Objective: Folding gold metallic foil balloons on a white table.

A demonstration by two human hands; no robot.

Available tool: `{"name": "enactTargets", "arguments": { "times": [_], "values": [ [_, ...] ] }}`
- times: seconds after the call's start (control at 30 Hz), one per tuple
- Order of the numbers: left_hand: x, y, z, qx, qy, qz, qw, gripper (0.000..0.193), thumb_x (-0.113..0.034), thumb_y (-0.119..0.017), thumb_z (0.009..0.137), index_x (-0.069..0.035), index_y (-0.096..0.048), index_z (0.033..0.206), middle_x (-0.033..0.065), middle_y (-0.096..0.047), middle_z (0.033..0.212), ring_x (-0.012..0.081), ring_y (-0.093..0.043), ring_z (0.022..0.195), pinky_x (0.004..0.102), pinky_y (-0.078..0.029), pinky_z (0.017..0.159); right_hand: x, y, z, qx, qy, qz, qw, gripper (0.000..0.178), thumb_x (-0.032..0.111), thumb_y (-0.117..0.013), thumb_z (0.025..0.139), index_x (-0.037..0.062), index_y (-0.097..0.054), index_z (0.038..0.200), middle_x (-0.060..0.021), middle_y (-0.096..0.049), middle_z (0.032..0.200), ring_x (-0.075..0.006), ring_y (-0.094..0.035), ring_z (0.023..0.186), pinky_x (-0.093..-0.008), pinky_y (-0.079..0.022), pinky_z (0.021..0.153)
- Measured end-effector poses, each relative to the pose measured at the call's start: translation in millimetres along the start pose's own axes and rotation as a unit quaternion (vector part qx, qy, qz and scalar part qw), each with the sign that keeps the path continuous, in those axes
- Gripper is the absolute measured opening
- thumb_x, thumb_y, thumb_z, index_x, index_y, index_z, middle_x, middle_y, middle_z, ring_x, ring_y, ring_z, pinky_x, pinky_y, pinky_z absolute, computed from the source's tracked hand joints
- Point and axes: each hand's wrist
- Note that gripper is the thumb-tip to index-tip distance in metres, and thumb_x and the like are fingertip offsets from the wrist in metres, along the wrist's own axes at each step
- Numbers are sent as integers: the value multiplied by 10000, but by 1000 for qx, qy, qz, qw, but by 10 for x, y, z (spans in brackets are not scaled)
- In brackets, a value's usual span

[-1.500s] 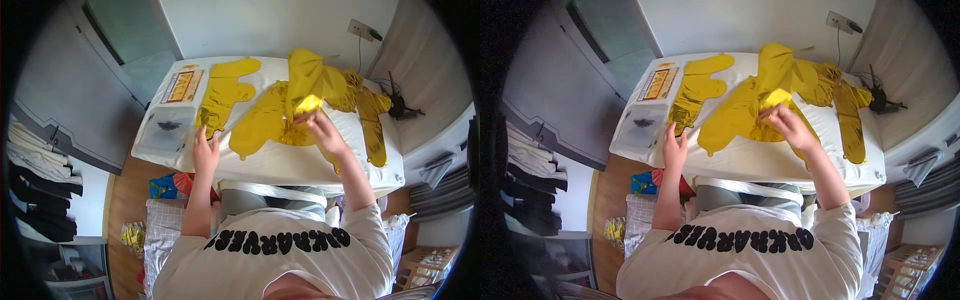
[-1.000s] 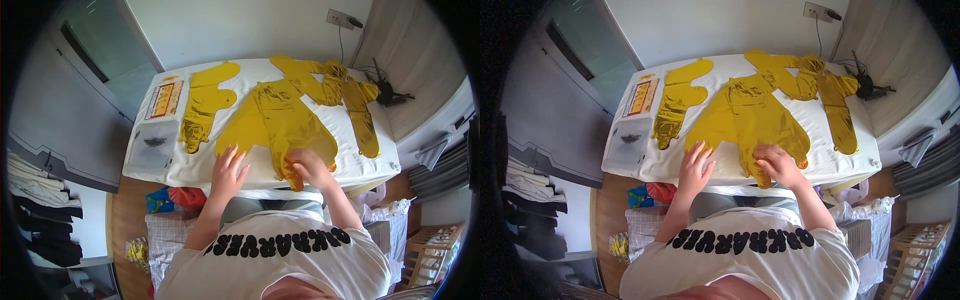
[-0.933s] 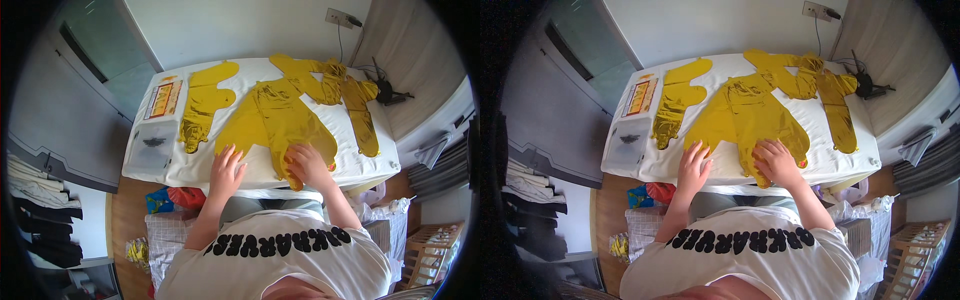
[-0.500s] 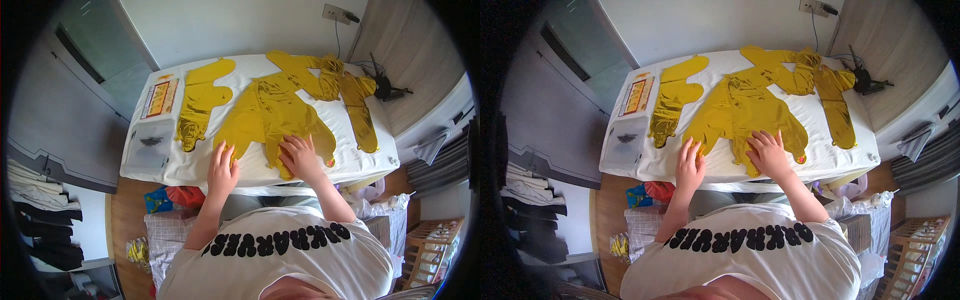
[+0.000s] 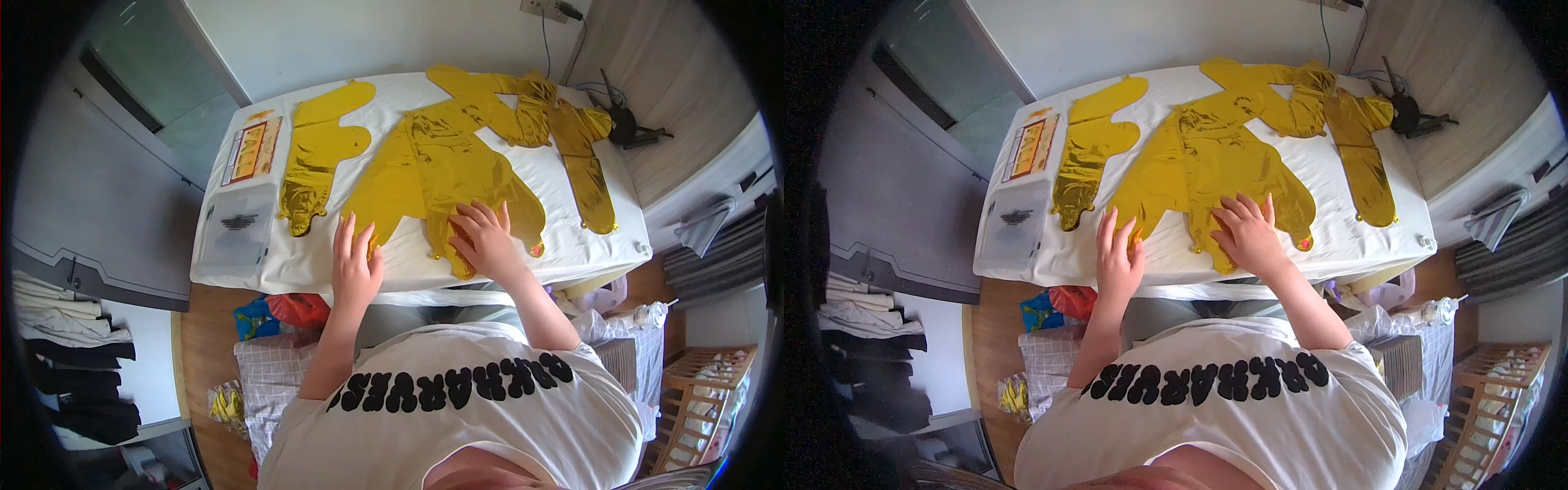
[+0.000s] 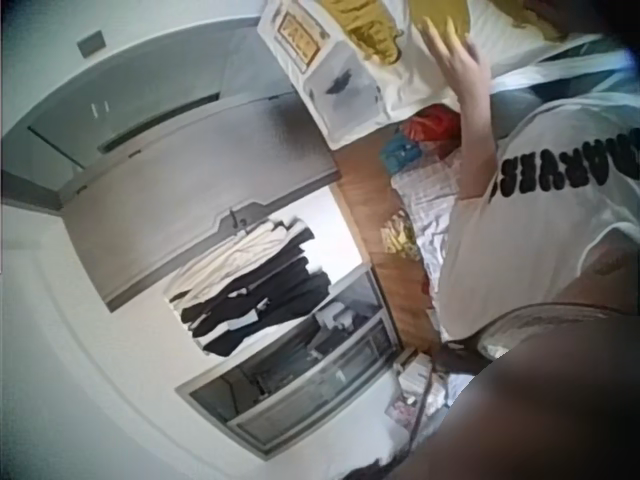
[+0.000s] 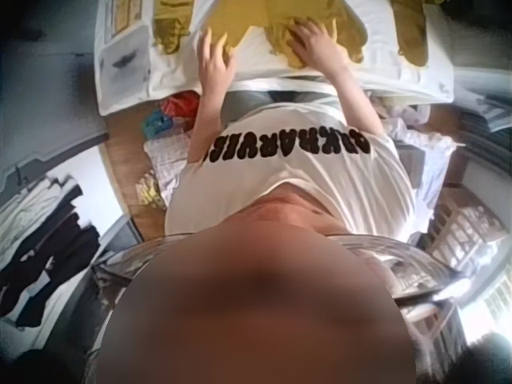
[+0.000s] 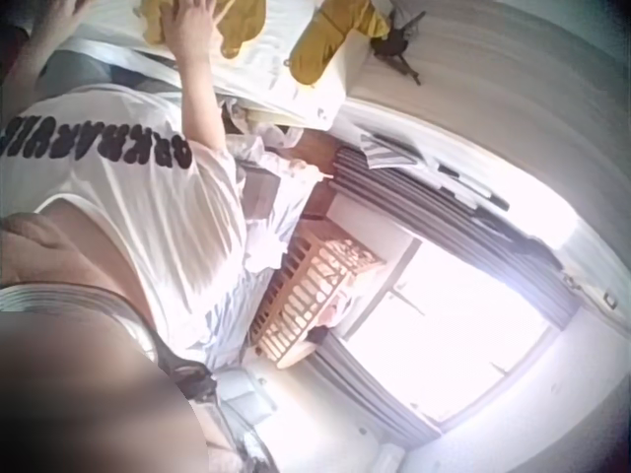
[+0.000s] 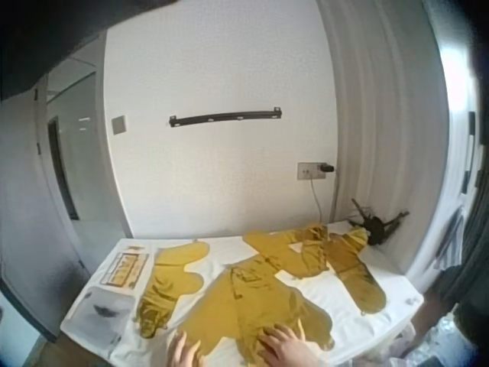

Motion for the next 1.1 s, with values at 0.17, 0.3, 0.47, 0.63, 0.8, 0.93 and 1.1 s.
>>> {"name": "enactTargets", "arguments": {
  "times": [0.17,0.3,0.47,0.63,0.8,0.93,1.1],
  "values": [
    [11,-24,-10,-8,-9,-7,1000,408,-117,-647,933,-57,-621,1335,202,-438,1563,438,-404,1446,521,-365,1180,-10,-48,-47,-34,13,-18,999,370,243,-652,982,119,-651,1331,-91,-577,1448,-326,-462,1405,-640,-155,1224],
    [21,-29,-6,-12,-9,9,1000,394,-112,-644,939,-46,-624,1327,200,-452,1553,433,-415,1441,513,-370,1176,36,14,-113,-56,7,20,998,314,221,-680,956,130,-693,1256,-72,-625,1353,-288,-530,1325,-609,-236,1205],
    [20,-35,-6,4,-5,15,1000,398,-115,-641,930,-44,-618,1320,203,-463,1536,436,-449,1412,510,-415,1145,94,-33,-241,-70,28,21,997,176,197,-725,911,148,-760,1076,-8,-670,1147,-218,-600,1179,-559,-326,1163],
    [-4,-37,-9,23,15,-4,1000,394,-111,-634,938,-45,-617,1326,179,-502,1513,402,-501,1375,479,-454,1110,89,-72,-259,-82,35,8,996,194,180,-736,903,153,-758,1094,-9,-680,1155,-221,-601,1196,-550,-342,1158],
    [-4,-30,-46,23,14,-11,1000,373,-102,-627,946,-43,-626,1314,167,-569,1453,374,-585,1288,441,-510,1046,81,-108,-277,-93,52,-11,994,195,167,-738,902,158,-758,1096,-10,-692,1149,-219,-604,1204,-541,-373,1143],
    [12,-53,-81,10,26,-40,999,336,-90,-635,941,-42,-652,1273,158,-637,1368,358,-646,1199,421,-549,985,79,-106,-277,-91,59,-16,994,198,168,-743,899,162,-757,1097,-11,-692,1158,-227,-603,1201,-533,-380,1140],
    [34,-96,-95,-12,45,-60,997,278,-81,-666,930,-38,-689,1203,150,-678,1307,340,-676,1158,415,-565,964,83,-96,-259,-94,63,-9,994,197,168,-745,898,161,-755,1094,-12,-692,1162,-232,-599,1205,-537,-384,1133]
  ]
}}
Point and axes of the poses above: each hand's wrist, its own z-axis towards the middle knuckle, its own y-axis out of the back of the hand, x = y × z
